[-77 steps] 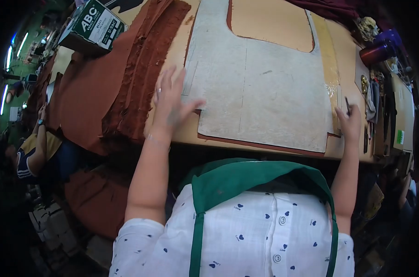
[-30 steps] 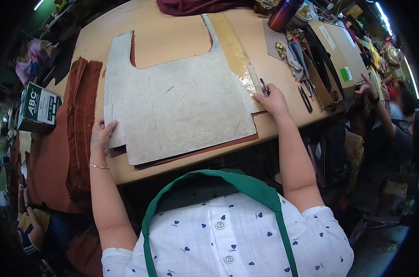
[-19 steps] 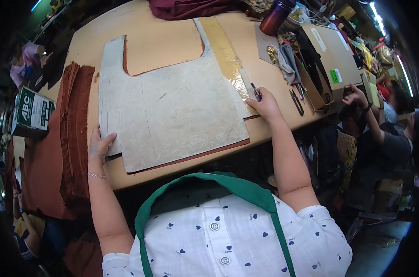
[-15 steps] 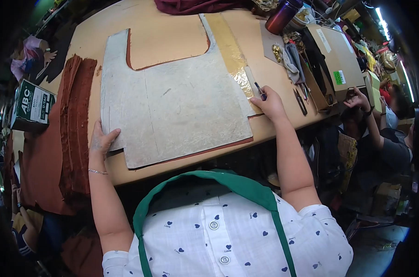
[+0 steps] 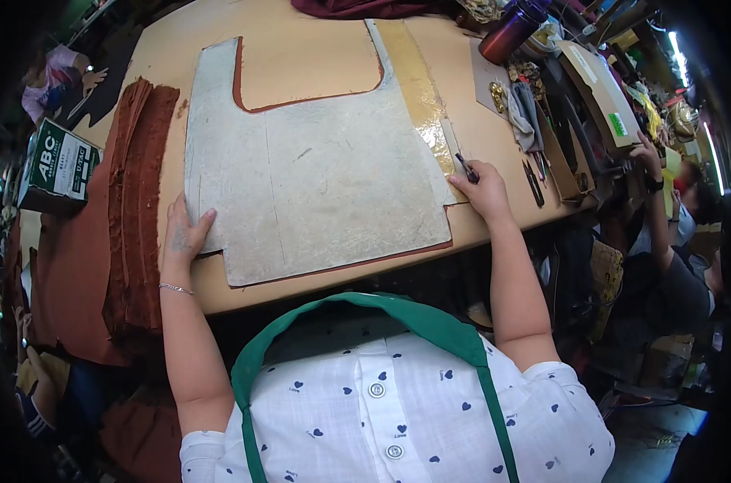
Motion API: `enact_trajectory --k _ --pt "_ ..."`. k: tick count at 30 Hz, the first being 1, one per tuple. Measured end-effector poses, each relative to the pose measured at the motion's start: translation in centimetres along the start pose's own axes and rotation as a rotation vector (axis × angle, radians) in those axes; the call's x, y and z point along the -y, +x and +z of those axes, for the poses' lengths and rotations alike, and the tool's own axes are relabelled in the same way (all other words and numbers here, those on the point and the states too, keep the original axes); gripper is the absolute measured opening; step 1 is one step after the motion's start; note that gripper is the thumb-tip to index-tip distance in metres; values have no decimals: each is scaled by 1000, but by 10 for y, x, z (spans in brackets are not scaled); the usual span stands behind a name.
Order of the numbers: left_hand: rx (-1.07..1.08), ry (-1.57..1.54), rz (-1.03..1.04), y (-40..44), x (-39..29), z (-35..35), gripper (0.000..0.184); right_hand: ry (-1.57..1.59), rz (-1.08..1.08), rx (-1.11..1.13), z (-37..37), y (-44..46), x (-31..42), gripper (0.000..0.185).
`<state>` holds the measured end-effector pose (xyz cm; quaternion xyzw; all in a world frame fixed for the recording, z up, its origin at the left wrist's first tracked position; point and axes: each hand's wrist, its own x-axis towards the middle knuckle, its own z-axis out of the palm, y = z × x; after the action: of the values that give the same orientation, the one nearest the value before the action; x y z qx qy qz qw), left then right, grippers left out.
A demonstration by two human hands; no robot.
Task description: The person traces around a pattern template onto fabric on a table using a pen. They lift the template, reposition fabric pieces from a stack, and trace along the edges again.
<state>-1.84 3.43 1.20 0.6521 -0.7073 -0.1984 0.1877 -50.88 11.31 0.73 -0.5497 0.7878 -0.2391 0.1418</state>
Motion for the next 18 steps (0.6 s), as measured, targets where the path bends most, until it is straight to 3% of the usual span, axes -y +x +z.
enact_trajectory --k 11,18 --pt "-83 137 63 -6 0 7 65 15 -31 -2 -3 -8 2 44" --pt "-133 116 25 -2 13 15 71 23 -60 5 -5 -8 3 45"
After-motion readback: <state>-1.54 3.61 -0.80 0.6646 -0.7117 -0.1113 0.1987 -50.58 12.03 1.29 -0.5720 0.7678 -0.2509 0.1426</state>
